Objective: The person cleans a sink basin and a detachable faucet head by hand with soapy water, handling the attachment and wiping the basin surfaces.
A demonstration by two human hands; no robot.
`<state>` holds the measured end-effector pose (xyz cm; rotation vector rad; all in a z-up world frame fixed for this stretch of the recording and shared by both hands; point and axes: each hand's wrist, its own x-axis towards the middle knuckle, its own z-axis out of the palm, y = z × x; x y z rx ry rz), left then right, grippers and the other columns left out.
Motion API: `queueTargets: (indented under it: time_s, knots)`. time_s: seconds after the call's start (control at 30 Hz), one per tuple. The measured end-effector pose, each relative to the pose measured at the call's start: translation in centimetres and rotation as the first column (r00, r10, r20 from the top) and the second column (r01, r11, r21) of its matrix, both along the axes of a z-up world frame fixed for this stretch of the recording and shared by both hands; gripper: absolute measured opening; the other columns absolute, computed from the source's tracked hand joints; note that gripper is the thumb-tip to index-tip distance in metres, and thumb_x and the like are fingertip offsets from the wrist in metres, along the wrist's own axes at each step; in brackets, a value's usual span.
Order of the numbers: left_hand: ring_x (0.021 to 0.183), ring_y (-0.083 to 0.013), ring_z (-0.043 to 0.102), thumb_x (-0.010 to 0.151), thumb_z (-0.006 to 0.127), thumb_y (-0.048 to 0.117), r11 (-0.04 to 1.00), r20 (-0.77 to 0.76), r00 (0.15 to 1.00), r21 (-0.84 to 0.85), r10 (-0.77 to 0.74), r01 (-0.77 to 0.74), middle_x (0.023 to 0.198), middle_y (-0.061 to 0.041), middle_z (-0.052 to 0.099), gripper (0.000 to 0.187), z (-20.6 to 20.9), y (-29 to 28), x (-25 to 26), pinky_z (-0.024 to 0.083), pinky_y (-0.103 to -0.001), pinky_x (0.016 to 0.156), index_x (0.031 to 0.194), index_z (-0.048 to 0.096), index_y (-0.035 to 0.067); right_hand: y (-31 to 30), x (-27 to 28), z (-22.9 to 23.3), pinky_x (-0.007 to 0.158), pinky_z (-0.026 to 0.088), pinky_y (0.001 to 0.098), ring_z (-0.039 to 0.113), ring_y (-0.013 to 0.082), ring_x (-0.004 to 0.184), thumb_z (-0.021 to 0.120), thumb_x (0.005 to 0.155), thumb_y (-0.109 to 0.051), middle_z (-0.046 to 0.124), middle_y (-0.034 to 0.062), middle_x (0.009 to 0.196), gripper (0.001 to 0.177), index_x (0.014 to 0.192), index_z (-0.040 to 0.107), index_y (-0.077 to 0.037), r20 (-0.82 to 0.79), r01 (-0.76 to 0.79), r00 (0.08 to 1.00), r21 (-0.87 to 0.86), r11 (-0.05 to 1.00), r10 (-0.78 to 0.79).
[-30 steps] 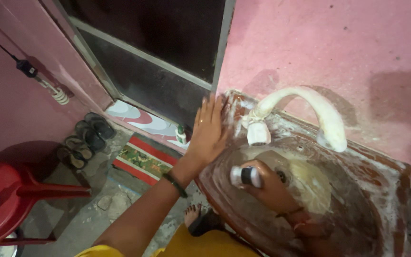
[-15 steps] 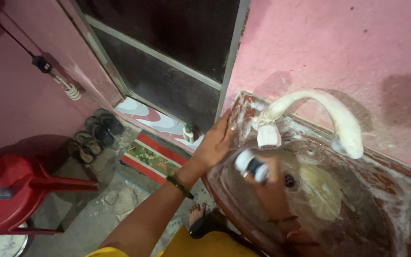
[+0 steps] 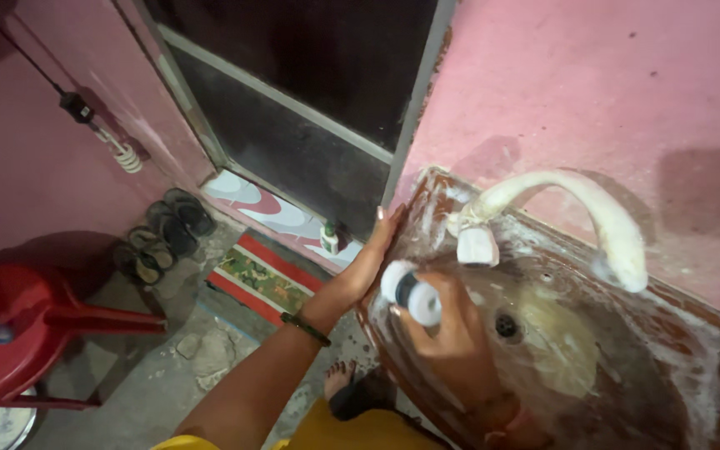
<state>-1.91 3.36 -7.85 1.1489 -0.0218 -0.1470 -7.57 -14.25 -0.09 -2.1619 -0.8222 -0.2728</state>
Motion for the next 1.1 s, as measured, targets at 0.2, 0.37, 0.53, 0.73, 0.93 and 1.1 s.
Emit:
queueTargets:
  time_s: [0.2,0.37,0.53,0.73,0.93,1.1]
  knots:
    - [0.156,-0.0305,0.02,0.087,0.005,0.084,0.989,-0.024,1.0,-0.147,-0.019,0.015,0.17,-0.017,0.019,0.113,0.4,1.1,-0.9,0.021,-0.044,0.125,0.163,0.014,0.001,2.7,3.3,2.9,0.086,0.058,0.0414,0.071,0.033,0.106,0.076,0.086,-0.01,0.067,0.0191,0.122,0.06,0.142,0.057,-0.014,-0.027,-0.018,0.999,0.048,0.999,0.019]
    - [0.15,-0.0386,0.037,0.085,0.008,0.084,0.936,-0.098,0.994,-0.351,-0.046,0.009,0.163,-0.025,0.032,0.112,0.7,0.9,-1.6,0.035,-0.049,0.122,0.163,0.015,0.004,2.0,2.3,3.5,0.078,0.064,0.0387,0.073,0.027,0.096,0.08,0.079,-0.013,0.069,0.0167,0.112,0.079,0.152,0.048,-0.024,-0.363,-0.334,0.895,-0.161,0.929,0.258]
    - [0.144,-0.0392,0.043,0.081,-0.001,0.087,0.979,-0.11,0.993,-0.201,-0.053,0.03,0.157,-0.027,0.039,0.115,0.0,1.6,-1.8,0.038,-0.047,0.118,0.163,0.017,0.009,2.8,3.8,3.7,0.084,0.061,0.0391,0.073,0.0295,0.102,0.076,0.085,-0.01,0.068,0.0192,0.126,0.079,0.155,0.043,-0.02,-0.255,-0.346,0.918,-0.145,0.927,0.303]
    - [0.152,-0.0354,0.036,0.084,0.007,0.088,0.965,-0.082,0.996,-0.254,0.041,-0.061,0.164,-0.024,0.032,0.117,-0.1,1.2,-1.7,0.032,-0.046,0.124,0.162,0.023,0.003,2.7,2.5,3.4,0.089,0.063,0.0398,0.075,0.0325,0.108,0.075,0.083,-0.007,0.064,0.0199,0.135,0.079,0.154,0.043,-0.017,-0.214,-0.342,0.923,-0.077,0.936,0.32]
    - [0.148,-0.0349,0.032,0.078,0.002,0.087,0.987,-0.148,0.989,-0.154,0.024,-0.047,0.165,-0.017,0.023,0.118,0.3,1.4,-1.7,0.029,-0.048,0.117,0.163,0.021,0.008,1.8,4.1,2.3,0.097,0.053,0.0436,0.07,0.0344,0.118,0.075,0.085,-0.007,0.061,0.0207,0.146,0.076,0.154,0.044,-0.015,-0.197,-0.469,0.873,-0.09,0.878,0.446]
    - [0.149,-0.0479,0.039,0.084,0.005,0.09,0.965,-0.026,0.999,-0.263,-0.028,0.02,0.161,-0.037,0.035,0.117,0.2,1.3,-1.7,0.03,-0.057,0.125,0.164,0.019,0.005,1.7,3.6,0.9,0.095,0.061,0.0402,0.073,0.0291,0.113,0.075,0.084,-0.01,0.07,0.0142,0.13,0.073,0.152,0.048,-0.021,-0.179,-0.341,0.931,-0.114,0.933,0.318]
